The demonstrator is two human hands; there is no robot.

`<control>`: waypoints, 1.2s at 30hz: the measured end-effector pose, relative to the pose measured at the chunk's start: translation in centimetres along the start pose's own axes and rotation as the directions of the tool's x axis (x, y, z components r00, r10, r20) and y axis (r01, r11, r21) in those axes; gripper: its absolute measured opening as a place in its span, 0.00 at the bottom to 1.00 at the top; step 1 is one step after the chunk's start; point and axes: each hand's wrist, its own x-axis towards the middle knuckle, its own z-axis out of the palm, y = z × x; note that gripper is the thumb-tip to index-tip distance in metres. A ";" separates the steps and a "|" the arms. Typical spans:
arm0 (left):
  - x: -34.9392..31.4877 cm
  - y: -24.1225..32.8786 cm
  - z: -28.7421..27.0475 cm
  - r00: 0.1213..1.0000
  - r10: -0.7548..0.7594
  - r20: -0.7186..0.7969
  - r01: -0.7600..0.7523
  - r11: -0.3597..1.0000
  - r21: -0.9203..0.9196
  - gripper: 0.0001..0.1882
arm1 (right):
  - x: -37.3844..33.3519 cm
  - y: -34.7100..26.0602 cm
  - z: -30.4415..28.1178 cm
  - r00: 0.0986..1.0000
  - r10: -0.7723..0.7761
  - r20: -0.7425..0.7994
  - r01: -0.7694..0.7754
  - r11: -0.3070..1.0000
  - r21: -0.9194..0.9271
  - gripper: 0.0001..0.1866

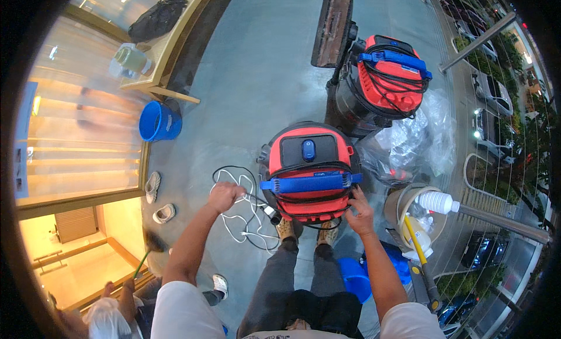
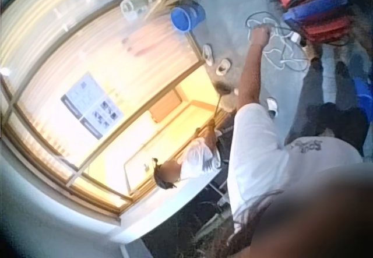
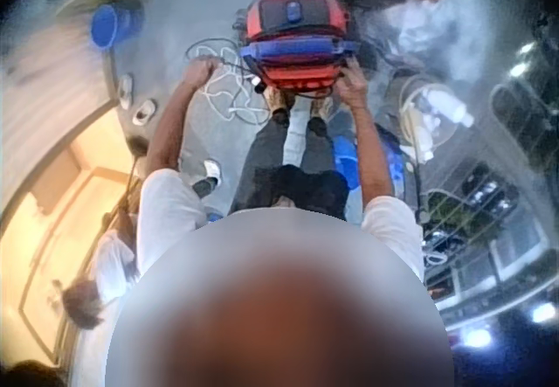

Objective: The person assembles two red and blue canister vacuum cleaners on a balcony. They place plastic liners into the metal canisters, attach the canisters to the motor units, connect the hoses, and wrap the power cords around the handles. A second person performs similar assembly steps nearby.

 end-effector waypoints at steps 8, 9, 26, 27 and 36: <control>2.2 -1.3 -2.1 0.966 0.013 -0.256 -0.041 0.994 -0.102 0.07 | 3.2 -1.7 -4.4 0.967 -0.132 0.216 0.122 0.991 0.061 0.08; 1.9 -1.2 -2.6 0.963 -0.020 -0.269 -0.030 0.983 -0.181 0.07 | 4.0 -1.9 -5.0 0.953 -0.171 0.249 0.172 0.985 0.019 0.08; 8.8 0.5 1.0 0.829 -0.552 -0.085 0.509 0.810 -0.291 0.11 | 3.7 -3.8 -2.4 0.999 0.008 0.047 -0.009 0.999 0.037 0.06; 9.4 0.8 1.1 0.820 -0.567 -0.081 0.514 0.790 -0.333 0.12 | 3.5 -4.0 -2.3 0.999 0.025 0.029 -0.026 0.999 0.042 0.06; 7.3 3.3 0.8 0.478 -0.862 -0.170 0.087 0.239 -0.967 0.10 | 3.2 -4.0 -1.9 0.998 -0.056 -0.028 0.053 0.995 -0.087 0.08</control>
